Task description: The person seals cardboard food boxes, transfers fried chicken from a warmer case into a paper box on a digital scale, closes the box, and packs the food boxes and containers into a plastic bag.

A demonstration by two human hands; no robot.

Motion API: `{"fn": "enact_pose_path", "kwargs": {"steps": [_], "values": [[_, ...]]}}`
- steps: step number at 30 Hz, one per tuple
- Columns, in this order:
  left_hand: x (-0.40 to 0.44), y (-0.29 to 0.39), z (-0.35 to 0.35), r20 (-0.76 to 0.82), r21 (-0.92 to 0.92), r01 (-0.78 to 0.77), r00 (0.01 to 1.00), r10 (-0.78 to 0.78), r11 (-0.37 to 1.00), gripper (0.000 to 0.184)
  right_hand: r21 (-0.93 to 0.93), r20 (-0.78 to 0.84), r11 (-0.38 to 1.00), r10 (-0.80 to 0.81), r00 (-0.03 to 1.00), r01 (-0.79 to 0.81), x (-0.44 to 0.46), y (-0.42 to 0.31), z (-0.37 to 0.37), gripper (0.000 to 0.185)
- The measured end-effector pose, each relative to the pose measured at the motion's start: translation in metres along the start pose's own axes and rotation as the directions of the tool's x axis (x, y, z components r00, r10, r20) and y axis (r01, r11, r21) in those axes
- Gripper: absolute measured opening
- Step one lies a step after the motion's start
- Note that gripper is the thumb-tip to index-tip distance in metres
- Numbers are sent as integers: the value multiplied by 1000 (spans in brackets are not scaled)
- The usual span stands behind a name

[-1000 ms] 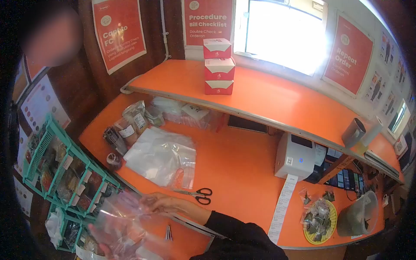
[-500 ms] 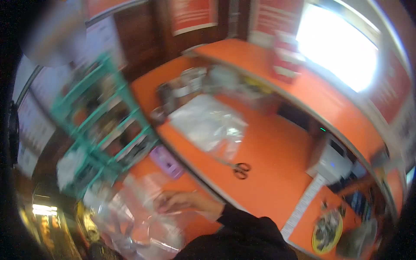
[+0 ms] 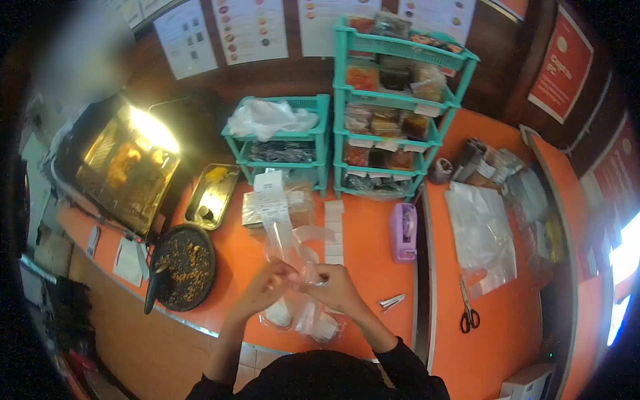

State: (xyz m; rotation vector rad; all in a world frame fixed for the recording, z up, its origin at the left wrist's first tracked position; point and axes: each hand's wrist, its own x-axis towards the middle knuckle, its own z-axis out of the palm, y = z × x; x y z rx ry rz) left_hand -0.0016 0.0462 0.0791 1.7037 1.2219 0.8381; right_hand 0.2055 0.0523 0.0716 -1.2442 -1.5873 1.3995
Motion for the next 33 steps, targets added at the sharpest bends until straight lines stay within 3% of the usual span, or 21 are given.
{"fn": "enact_pose_path", "kwargs": {"steps": [1,3,8,10,11,12,14,15,17,19,20,21,23,24,25,26,29,30,31,32,33], "values": [[1,10,3,291,-350,334,927,-238,875,38,-2,21,1000,-4,1000,4,4,-1,12,35],[6,20,0,299,-419,358,922,-246,834,35,-235,0,952,-201,980,195,9,-1,28,45],[1,3,-8,452,-600,481,863,-225,639,29,-304,151,930,-167,974,207,-5,-40,21,44],[0,-12,-14,413,-500,448,876,-251,741,28,-165,249,964,-166,954,210,-2,-22,-2,39],[-1,-25,-27,410,-500,450,876,-255,740,28,-186,163,968,-140,977,170,-2,-20,-25,38],[-3,-39,-46,138,-185,270,959,-247,945,31,-203,75,971,-111,991,125,-1,-19,-49,38],[-6,-32,-58,-113,209,138,987,-117,968,34,-590,-243,804,-91,966,-73,-2,-26,-80,34],[-10,-5,-57,-158,150,143,980,-119,978,35,-590,-242,804,-91,966,-72,-2,-25,-77,34],[-9,1,-46,-211,81,145,969,-125,986,37,-523,-486,849,-231,843,-69,1,-17,-69,27],[-4,-27,-29,-188,216,-186,955,228,959,34,-419,-507,907,-270,819,39,11,-6,-42,25],[-6,-22,-15,-188,216,-187,955,229,958,34,-305,-537,940,-300,789,150,19,1,-18,24],[-7,-12,3,-138,124,-238,957,255,963,32,-484,-713,864,-483,509,141,42,12,44,25],[-11,-22,7,-88,24,-272,958,273,962,29,-633,-756,773,-631,175,54,43,24,78,26],[-9,-46,-7,-178,80,-96,978,109,992,31,-493,-638,866,-421,644,78,23,26,39,28],[-10,-62,-22,-279,119,85,959,-49,989,33,-355,-312,935,-136,940,17,8,31,6,30],[-20,-64,-36,-324,145,109,944,-57,984,33,-438,-343,897,-223,912,55,6,52,-7,39],[-35,-46,-53,-385,167,150,920,-75,974,32,-447,-557,894,-290,778,14,4,39,-18,39],[-38,-42,-53,-405,163,173,909,-94,971,32,-448,-556,894,-287,780,10,7,30,-19,39],[-35,-49,-51,-405,163,170,910,-91,972,32,-359,-651,933,-270,709,25,16,19,-18,38],[-31,-61,-45,-439,177,63,898,21,982,32,-270,-738,962,-239,631,48,21,12,-14,37],[-31,-55,-35,-454,180,14,888,70,984,31,-271,-738,962,-233,634,38,22,23,-2,37]]}}
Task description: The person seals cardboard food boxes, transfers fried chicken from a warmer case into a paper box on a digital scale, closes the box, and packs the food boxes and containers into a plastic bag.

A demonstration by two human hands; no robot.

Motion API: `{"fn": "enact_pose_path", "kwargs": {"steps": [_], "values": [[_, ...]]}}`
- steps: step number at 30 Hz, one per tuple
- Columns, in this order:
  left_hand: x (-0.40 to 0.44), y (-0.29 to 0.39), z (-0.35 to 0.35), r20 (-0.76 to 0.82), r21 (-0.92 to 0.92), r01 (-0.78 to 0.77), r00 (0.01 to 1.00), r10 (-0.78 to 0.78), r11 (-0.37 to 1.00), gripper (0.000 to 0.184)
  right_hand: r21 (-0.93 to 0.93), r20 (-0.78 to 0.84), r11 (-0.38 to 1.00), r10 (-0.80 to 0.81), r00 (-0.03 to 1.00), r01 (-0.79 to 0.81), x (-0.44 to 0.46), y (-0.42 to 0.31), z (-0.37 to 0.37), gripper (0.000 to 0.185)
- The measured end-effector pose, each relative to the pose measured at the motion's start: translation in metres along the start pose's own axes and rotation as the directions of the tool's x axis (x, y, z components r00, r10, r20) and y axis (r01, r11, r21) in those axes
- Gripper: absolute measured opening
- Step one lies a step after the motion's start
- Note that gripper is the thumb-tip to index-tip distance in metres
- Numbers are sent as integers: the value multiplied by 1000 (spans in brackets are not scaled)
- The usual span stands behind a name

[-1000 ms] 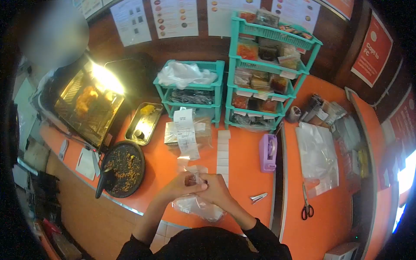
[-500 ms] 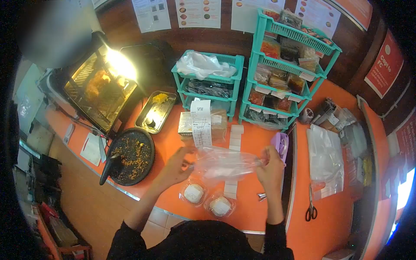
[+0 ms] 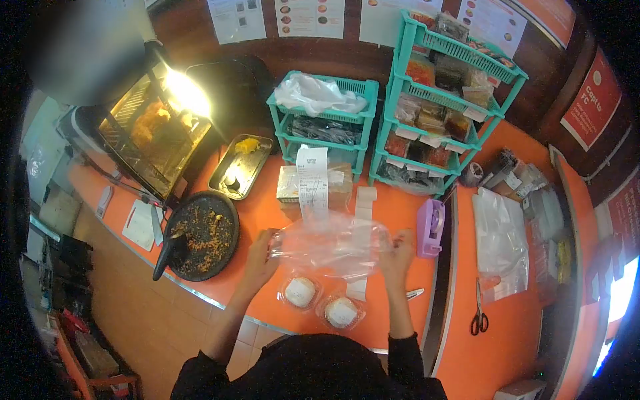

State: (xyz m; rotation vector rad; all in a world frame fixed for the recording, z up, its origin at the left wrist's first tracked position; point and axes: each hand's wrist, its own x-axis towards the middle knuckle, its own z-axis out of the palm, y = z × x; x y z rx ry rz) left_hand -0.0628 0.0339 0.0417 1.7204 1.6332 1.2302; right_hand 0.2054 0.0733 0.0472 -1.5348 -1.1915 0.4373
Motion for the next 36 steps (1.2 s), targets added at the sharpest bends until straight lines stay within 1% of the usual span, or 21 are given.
{"fn": "enact_pose_path", "kwargs": {"steps": [1,2,4,5,7,11,12,13,14,15,17,18,21,23,24,27,29,31,32,34,36], "values": [[-4,7,7,-25,-17,-46,999,45,999,31,28,135,999,21,991,-25,-12,14,19,38],[-7,41,16,131,-118,-20,991,36,993,30,56,268,997,35,963,-51,-17,22,30,40],[-7,47,13,286,-214,24,958,39,977,28,24,268,998,43,962,-51,-12,28,17,36],[-1,23,-4,22,-214,-113,993,120,970,30,-7,270,999,49,962,-49,-5,32,5,32],[-8,-5,-40,-110,192,115,989,-95,975,31,-65,274,997,65,960,-49,6,38,-14,24],[-35,-18,-15,-121,289,-4,992,40,957,31,-63,133,998,35,991,-27,12,26,0,11],[-34,-15,-10,-166,91,10,986,6,996,32,-57,82,998,23,996,-18,12,27,7,9],[-31,-11,-3,-206,-110,11,978,-34,994,32,134,157,987,71,985,-92,13,37,21,8],[-27,-10,13,-200,-110,12,979,-34,994,32,313,239,932,108,965,-182,11,47,30,8],[-24,-11,36,-153,-427,7,985,-80,904,29,309,240,932,116,964,-189,8,45,30,8],[-25,-14,46,-93,-696,16,989,-112,718,26,276,295,926,172,940,-256,4,32,28,13],[-29,-16,45,-80,-483,65,990,-118,873,24,257,322,922,201,925,-290,2,24,25,18],[-5,-10,-40,-266,-148,-79,963,38,986,18,195,397,904,282,873,-381,3,9,21,34],[-13,-17,-70,-281,325,-232,902,328,917,21,242,262,970,-60,963,-6,48,57,-12,31],[-14,-20,-65,-276,322,-237,902,331,916,21,240,256,971,-57,965,-7,49,52,-12,31],[-27,-28,-37,-192,41,104,977,-95,994,17,323,197,944,5,980,-70,44,49,-6,22],[-31,-33,-4,-260,177,-62,960,107,982,24,321,26,936,-162,987,145,45,70,12,18],[-26,-3,13,-121,406,-281,927,356,870,27,391,280,894,112,953,-220,21,24,28,28],[-22,9,22,-63,469,-352,902,428,810,29,238,293,971,-104,950,33,9,6,42,34],[-8,-2,39,30,401,-508,839,543,762,35,89,347,952,-306,887,293,3,-22,43,40],[5,-50,33,47,400,-451,880,473,798,41,-150,542,953,-143,828,263,6,-47,33,50]]}}
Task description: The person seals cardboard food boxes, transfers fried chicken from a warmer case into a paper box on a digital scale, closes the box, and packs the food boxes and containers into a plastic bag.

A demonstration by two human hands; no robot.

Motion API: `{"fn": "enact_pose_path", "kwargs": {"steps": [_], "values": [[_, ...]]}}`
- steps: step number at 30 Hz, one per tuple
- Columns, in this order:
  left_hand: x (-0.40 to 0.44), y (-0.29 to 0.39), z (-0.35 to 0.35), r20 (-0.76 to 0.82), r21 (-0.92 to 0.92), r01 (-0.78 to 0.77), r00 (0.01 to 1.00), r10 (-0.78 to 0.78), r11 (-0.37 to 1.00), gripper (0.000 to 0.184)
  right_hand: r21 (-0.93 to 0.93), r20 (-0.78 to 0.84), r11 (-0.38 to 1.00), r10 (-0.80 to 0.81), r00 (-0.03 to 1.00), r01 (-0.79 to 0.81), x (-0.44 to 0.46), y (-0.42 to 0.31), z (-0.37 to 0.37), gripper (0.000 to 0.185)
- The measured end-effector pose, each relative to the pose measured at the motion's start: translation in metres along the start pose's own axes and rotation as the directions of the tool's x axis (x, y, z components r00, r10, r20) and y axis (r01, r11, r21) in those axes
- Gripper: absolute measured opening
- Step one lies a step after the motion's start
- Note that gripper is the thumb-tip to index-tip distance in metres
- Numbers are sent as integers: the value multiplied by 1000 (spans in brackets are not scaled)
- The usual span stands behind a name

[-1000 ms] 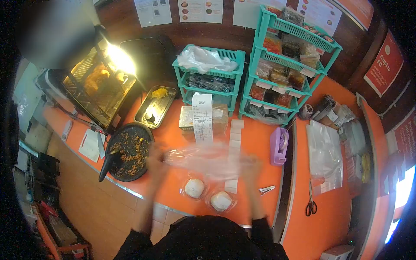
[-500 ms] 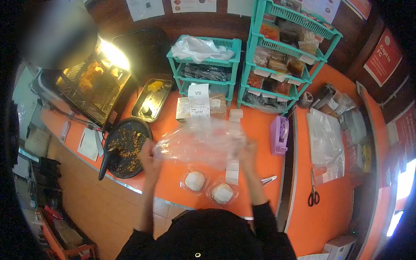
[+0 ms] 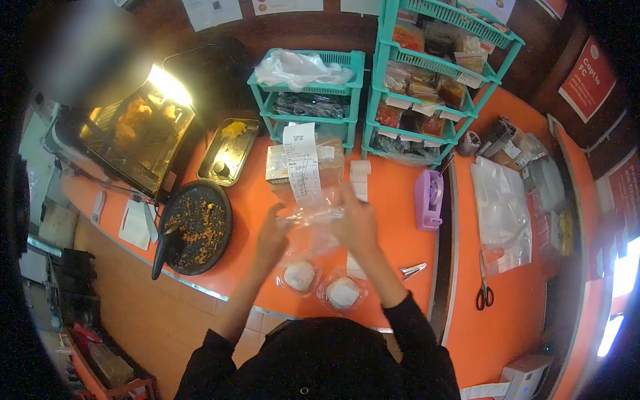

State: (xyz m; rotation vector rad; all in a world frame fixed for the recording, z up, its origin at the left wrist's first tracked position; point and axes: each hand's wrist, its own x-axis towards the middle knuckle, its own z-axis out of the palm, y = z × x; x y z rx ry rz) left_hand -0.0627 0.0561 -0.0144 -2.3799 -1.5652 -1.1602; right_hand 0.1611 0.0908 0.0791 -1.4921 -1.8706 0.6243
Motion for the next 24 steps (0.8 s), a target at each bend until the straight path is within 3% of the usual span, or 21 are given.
{"fn": "enact_pose_path", "kwargs": {"steps": [1,3,4,5,6,7,11,13,14,17,19,21,24], "values": [[-4,-23,-1,39,22,112,993,-113,993,43,4,-4,1000,-5,1000,5,5,11,-5,50],[0,-29,-21,100,121,153,981,-165,981,44,-464,-151,874,85,985,-147,10,52,-13,63],[-1,-27,-26,157,216,198,959,-234,956,45,-466,-146,872,90,985,-149,9,58,-8,63],[-4,-26,-23,158,213,202,959,-237,956,45,-532,-267,845,-111,957,-51,8,64,-3,59],[-4,-25,-18,191,163,346,908,-373,924,46,-605,-366,795,-316,875,34,10,70,1,56],[-6,-25,-14,233,119,481,837,-495,869,47,-604,-367,796,-316,875,34,9,74,12,56],[-15,-19,4,99,161,519,838,-537,840,65,-391,-65,914,-140,988,104,-23,78,26,47],[-10,-14,-14,284,297,488,775,-564,821,80,-286,130,955,-40,991,76,-30,82,19,43],[-15,-26,-13,288,299,490,771,-567,819,80,-260,188,963,-20,982,70,-30,85,18,41],[-1,-38,-19,372,311,621,617,-694,719,93,-337,166,939,-9,986,66,-22,101,41,35],[-7,-41,-6,374,339,593,627,-683,730,95,-410,178,911,127,976,-44,-21,118,66,39],[-9,-43,1,349,364,571,649,-676,736,96,-496,218,847,336,916,-193,-13,122,78,59],[-12,-39,6,445,290,554,644,-622,781,90,-386,316,908,299,900,-166,-9,103,77,65]]}}
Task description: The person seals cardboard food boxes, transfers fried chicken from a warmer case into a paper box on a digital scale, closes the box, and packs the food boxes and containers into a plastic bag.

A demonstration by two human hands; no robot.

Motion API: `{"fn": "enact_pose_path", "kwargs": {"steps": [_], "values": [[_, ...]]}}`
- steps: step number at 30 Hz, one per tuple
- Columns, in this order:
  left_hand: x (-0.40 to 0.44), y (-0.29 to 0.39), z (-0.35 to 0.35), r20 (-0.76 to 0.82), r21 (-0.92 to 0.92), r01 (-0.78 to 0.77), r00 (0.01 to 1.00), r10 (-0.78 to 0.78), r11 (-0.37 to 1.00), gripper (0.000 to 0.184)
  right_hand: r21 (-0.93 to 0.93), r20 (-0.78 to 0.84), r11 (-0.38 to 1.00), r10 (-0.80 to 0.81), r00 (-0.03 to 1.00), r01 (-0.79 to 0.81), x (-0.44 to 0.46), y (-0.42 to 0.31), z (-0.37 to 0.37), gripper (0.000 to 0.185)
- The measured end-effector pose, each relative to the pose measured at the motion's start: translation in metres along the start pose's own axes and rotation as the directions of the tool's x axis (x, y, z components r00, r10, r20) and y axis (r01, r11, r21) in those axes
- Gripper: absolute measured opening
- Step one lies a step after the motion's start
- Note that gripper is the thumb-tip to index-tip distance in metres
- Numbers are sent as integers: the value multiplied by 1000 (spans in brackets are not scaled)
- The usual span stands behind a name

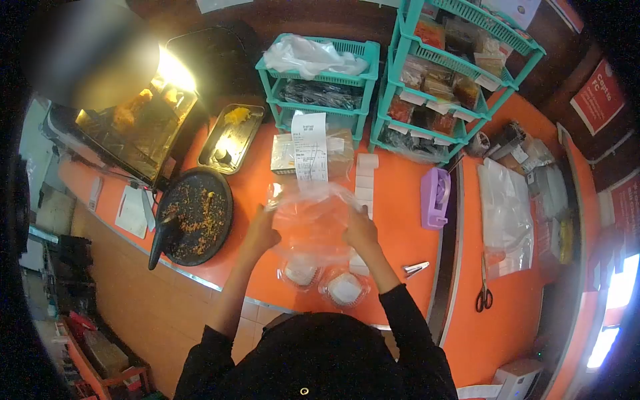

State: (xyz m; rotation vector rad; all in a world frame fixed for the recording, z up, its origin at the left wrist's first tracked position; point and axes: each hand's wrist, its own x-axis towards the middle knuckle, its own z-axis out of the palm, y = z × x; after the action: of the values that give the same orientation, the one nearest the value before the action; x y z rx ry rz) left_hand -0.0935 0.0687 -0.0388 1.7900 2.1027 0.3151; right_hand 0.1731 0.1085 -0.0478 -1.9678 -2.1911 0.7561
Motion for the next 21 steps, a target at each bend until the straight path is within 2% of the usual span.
{"fn": "enact_pose_path", "kwargs": {"steps": [1,3,4,6,7,8,9,10,11,12,13,14,15,16,17,19,20,21], "values": [[-2,2,10,-45,-37,-216,976,214,976,92,34,29,999,-21,999,20,-5,-11,-6,67],[-1,-10,29,-95,-69,-417,907,411,906,93,59,6,998,17,1000,-18,-14,-30,-13,76],[3,-23,35,-202,-77,-380,911,359,922,96,54,10,998,16,1000,-16,-14,-24,-12,76],[8,-34,46,-313,-88,-345,900,303,935,98,-188,110,972,166,980,-143,-5,3,-12,65],[9,-29,43,-64,-185,-128,991,119,974,106,-193,105,971,160,981,-138,4,17,-14,65],[13,-35,53,-10,-233,-94,995,95,968,110,-121,195,987,-77,978,102,16,30,-17,62],[18,-42,63,43,-278,-56,997,70,959,114,29,126,972,-234,964,232,32,37,-25,58],[22,-51,78,32,-280,-56,997,68,958,114,159,53,914,-385,921,373,48,44,-34,54],[27,-57,89,81,-305,-92,989,122,948,107,203,-107,877,-421,901,435,69,34,-55,52],[30,-61,98,127,-331,-126,976,177,935,100,223,-264,834,-446,855,504,90,24,-77,50],[29,-62,109,117,-333,-129,977,177,934,100,104,-352,822,-496,794,559,109,2,-105,51],[27,-60,120,56,-336,-235,962,269,912,90,97,-354,817,-505,787,568,131,-15,-115,51],[27,-57,126,-4,-330,-335,935,354,883,81,-14,-285,829,-539,793,558,150,-35,-120,52],[26,-51,120,-18,-328,-330,939,343,885,81,-126,-211,825,-565,798,551,165,-47,-121,53],[23,-48,114,41,-304,-222,968,246,926,77,-130,-207,812,-583,785,569,175,-54,-119,53],[14,-36,78,92,-317,-33,994,65,948,73,58,-108,649,-751,651,759,192,-66,-108,53],[18,-41,74,77,-322,-21,996,48,947,73,56,-100,633,-766,635,772,198,-71,-109,53],[19,-46,73,47,-316,-35,998,52,948,69,41,69,647,-762,644,761,196,-81,-118,56]]}}
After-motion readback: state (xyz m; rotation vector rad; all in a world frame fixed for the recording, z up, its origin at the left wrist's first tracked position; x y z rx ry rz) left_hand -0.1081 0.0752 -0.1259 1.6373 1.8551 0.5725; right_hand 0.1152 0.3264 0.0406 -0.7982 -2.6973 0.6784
